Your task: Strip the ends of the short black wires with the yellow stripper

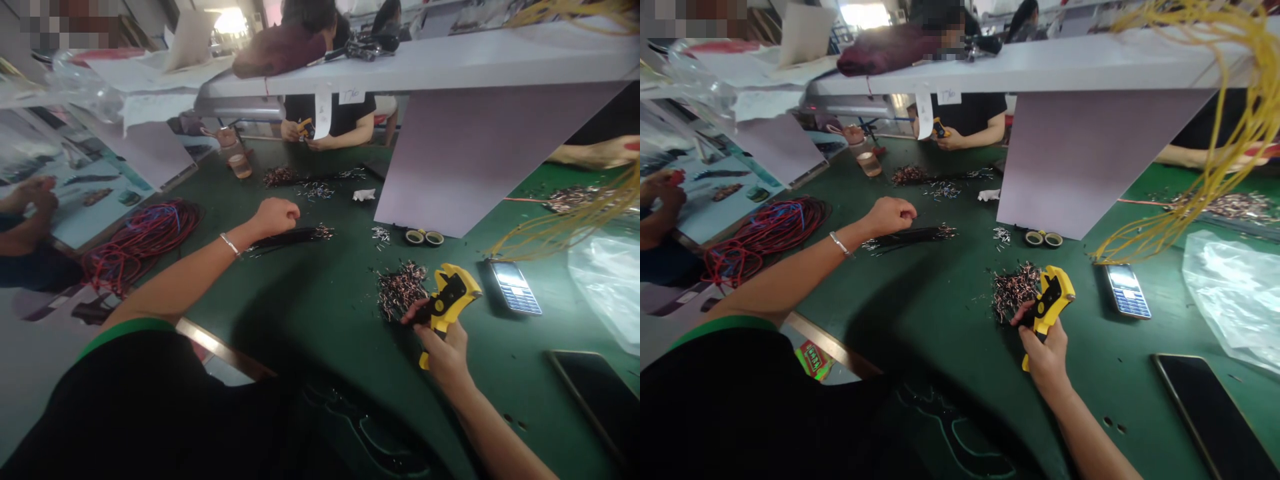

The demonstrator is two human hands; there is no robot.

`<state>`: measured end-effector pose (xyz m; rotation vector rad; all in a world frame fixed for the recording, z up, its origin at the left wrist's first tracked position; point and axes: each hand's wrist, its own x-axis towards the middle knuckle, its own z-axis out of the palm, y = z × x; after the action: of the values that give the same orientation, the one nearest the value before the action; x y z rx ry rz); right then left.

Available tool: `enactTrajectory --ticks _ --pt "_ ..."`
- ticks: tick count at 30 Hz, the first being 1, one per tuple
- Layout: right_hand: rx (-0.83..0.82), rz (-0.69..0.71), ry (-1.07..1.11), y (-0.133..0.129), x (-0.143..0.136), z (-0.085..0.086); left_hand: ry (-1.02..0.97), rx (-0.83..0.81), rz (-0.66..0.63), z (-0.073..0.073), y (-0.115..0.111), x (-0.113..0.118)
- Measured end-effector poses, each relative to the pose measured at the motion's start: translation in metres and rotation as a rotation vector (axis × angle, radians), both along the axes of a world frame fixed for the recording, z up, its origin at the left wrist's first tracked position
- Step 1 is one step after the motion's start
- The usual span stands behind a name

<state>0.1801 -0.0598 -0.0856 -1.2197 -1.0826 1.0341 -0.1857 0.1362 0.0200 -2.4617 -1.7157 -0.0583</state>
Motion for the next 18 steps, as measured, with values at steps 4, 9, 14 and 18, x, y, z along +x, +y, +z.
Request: enactTrajectory --ticks 4,9,14,18 --pt "-0.018 0.01 -0.003 0.0 0.002 -0.001 -0.006 0.074 -0.068 0.013 0.005 -0.001" --pt "-0.013 -0.003 -0.042 0.0 0.002 -0.001 -0.117 0.05 -0.003 0.024 0.012 -0.012" --pt "-0.015 0.007 0.004 0.0 0.002 -0.004 -0.736 -0.279 0.115 0.021 -0.001 -0.001" --pt "-0.02 0.016 0.047 0.0 0.003 -0.006 -1.171 -0.607 0.155 0.015 -0.016 0.026"
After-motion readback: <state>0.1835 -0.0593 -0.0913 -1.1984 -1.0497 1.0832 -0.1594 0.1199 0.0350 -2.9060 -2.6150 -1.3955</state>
